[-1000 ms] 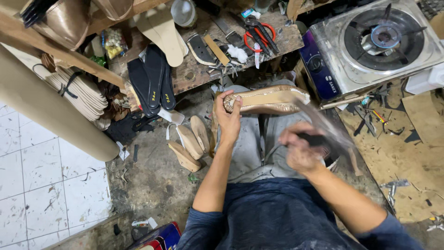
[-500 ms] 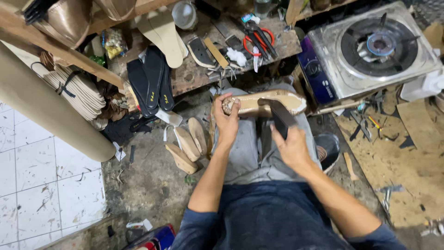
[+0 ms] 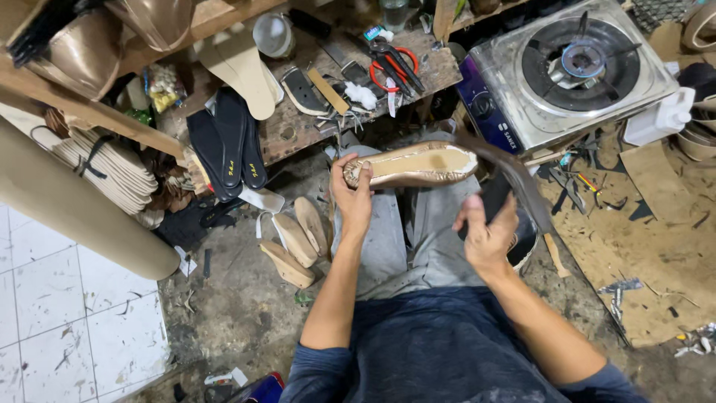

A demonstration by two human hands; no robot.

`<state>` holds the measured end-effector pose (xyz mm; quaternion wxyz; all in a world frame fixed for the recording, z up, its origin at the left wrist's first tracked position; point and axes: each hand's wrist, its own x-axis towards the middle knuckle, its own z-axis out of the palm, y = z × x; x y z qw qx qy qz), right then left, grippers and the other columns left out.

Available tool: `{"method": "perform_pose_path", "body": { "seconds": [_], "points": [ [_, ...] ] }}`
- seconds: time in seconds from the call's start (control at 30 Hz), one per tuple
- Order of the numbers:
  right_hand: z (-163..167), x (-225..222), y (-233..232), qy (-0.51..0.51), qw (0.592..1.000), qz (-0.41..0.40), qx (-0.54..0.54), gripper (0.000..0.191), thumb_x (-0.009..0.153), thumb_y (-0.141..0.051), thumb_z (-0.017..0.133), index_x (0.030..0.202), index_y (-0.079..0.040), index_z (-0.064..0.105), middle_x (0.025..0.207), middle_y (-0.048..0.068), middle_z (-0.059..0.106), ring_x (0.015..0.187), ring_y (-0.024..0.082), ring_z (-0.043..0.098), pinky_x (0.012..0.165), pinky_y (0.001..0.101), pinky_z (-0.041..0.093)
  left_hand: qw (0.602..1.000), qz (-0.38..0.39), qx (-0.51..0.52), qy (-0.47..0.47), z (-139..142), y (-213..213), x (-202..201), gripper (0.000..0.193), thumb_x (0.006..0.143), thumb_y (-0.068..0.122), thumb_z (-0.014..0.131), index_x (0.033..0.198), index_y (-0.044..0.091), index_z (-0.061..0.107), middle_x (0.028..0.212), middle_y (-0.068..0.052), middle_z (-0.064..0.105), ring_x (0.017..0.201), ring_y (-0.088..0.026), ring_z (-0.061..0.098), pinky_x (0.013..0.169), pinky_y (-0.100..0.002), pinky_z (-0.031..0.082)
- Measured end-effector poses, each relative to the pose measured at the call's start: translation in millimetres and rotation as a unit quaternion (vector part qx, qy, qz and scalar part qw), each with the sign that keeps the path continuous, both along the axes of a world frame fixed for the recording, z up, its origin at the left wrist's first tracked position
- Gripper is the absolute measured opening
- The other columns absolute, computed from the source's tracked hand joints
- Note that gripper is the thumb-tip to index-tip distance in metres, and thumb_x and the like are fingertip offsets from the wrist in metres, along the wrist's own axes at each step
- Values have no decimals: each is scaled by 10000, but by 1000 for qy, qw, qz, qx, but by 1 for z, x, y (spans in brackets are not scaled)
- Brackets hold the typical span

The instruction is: The person uses a hammer to tap the edges of a shoe sole, then places a black insole into the shoe and trims the excess with scissors. The person continues to hammer the shoe sole and insole to secure them.

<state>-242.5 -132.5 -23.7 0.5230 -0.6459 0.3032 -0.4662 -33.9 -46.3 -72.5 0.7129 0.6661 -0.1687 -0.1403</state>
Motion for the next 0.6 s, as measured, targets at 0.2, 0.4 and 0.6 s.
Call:
{"method": "perform_pose_path", "body": {
  "seconds": [0.2,0.4,0.6],
  "points": [
    [-2,-5,-2,212,969,22,123,241,989,-183,629,1054,34,543,581,53,577,430,143,560,386,318,437,1000,-20,-10,7,3,1,-1,369,943,185,704,1279,88,587,1056,-41,646,789,-82,616,539,-227,523],
    [-1,5,7,213,974,66,40,263,991,-194,628,1110,33,573,626,40,603,446,134,576,414,309,465,999,-40,-5,30,-1,1,1,337,979,191,683,1275,65,584,1047,-72,667,804,-113,644,566,-259,565],
    [4,33,30,94,990,107,-11,211,1033,-155,618,1170,5,601,689,45,581,568,125,547,515,305,450,986,-87,-76,123,-38,5,15,479,1115,390,303,1307,48,578,1092,-78,649,824,-128,659,581,-283,563]
  ]
}}
